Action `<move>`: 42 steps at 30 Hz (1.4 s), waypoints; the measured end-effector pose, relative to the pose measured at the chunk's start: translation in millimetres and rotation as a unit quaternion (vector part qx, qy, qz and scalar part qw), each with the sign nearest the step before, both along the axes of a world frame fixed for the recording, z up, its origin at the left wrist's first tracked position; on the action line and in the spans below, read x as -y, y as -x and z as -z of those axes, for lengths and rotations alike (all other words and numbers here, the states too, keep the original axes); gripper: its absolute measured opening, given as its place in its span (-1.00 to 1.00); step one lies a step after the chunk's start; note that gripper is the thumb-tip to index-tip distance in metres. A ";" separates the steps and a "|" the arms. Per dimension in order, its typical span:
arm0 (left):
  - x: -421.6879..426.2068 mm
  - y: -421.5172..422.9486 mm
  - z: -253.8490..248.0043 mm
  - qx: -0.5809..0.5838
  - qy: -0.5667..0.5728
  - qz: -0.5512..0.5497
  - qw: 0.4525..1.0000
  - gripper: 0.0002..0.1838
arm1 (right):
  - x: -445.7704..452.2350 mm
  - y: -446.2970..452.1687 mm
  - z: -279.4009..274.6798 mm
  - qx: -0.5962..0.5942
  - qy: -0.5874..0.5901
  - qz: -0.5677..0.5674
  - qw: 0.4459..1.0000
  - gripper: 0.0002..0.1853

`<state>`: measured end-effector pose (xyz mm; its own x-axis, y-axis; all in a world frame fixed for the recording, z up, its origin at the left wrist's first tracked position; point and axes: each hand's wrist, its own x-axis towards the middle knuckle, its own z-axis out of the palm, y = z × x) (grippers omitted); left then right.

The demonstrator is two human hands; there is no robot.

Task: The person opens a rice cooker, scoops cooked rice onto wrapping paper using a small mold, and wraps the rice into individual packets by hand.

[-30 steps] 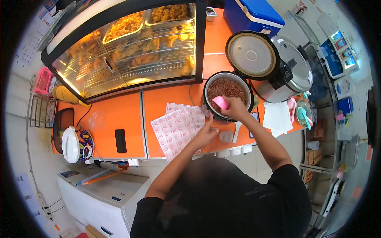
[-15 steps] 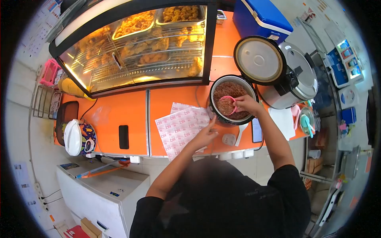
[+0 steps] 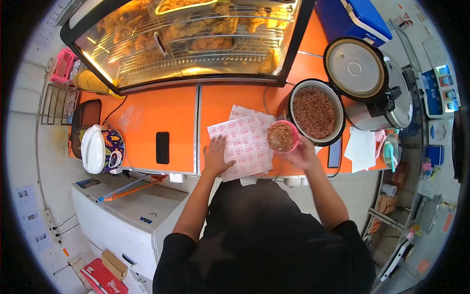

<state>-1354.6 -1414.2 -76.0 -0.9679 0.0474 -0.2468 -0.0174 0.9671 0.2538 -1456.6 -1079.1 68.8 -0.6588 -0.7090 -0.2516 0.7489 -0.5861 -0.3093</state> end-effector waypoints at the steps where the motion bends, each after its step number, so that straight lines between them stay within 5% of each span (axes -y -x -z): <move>1: 5.1 3.9 3.4 -0.002 0.003 0.027 1.000 0.38 | 18.3 -10.3 20.2 0.058 0.025 -0.001 0.998 -0.26; 3: 15.4 14.5 12.6 -0.008 0.008 0.082 0.997 0.44 | 54.8 -24.9 62.1 0.170 0.074 0.000 0.983 -0.28; 6: 27.2 31.7 9.2 0.012 -0.022 0.113 0.993 0.57 | 105.6 -38.5 116.5 0.118 -0.133 0.096 0.979 -0.33; 7: 31.3 36.1 7.4 0.018 -0.026 0.129 0.991 0.60 | 118.4 -39.8 126.4 -0.098 -0.355 0.087 0.926 -0.35; 8: 34.5 38.1 7.6 0.025 -0.033 0.123 0.992 0.63 | 130.0 -40.0 132.8 -0.305 -0.542 0.067 0.780 -0.37; 9: 37.5 40.0 7.4 0.033 -0.040 0.120 0.991 0.66 | 141.7 -41.7 139.2 -0.481 -0.674 0.039 0.558 -0.39; 10: 39.5 43.9 8.2 0.040 -0.046 0.118 0.991 0.69 | 157.8 -42.4 132.0 -0.562 -0.689 0.007 0.458 -0.43; 13: 40.0 45.2 11.3 0.041 -0.042 0.123 0.991 0.72 | 175.2 -52.9 159.7 -0.607 -0.696 0.019 0.383 -0.45; 20: 38.4 57.4 10.2 0.067 -0.018 0.119 0.990 0.72 | 158.1 -59.1 169.2 -0.681 -0.598 -0.045 0.420 -0.43; 23: 39.2 46.0 14.5 0.067 -0.018 0.127 0.989 0.73 | 168.5 -44.4 167.8 -0.610 -0.668 0.005 0.426 -0.44; 25: 38.6 51.8 12.5 0.083 -0.004 0.127 0.988 0.74 | 170.7 -67.9 186.1 -0.648 -0.600 -0.011 0.468 -0.47; 27: 39.6 56.4 11.9 0.063 0.001 0.130 0.990 0.74 | 156.8 -43.5 170.0 -0.651 -0.593 -0.075 0.468 -0.45; 31: 37.1 52.0 9.2 0.074 0.020 0.138 0.987 0.76 | 163.7 -46.2 162.1 -0.640 -0.630 -0.006 0.440 -0.44; 37: 56.1 77.8 34.5 0.157 -0.116 0.107 0.975 0.32 | 153.6 -37.0 142.6 -0.645 -0.585 0.025 0.490 -0.43; 38: 66.9 82.2 67.6 0.102 -0.229 0.067 0.966 -0.09 | 151.9 -37.7 132.3 -0.648 -0.596 0.059 0.470 -0.42; 41: 48.6 85.2 38.1 -0.115 -0.059 -0.031 0.991 -0.31 | 138.7 -30.2 72.4 -0.622 -0.595 0.148 0.487 -0.37; 42: 45.1 83.0 37.4 -0.147 0.002 -0.010 0.989 -0.42 | 124.6 -26.3 54.2 -0.620 -0.621 0.176 0.447 -0.29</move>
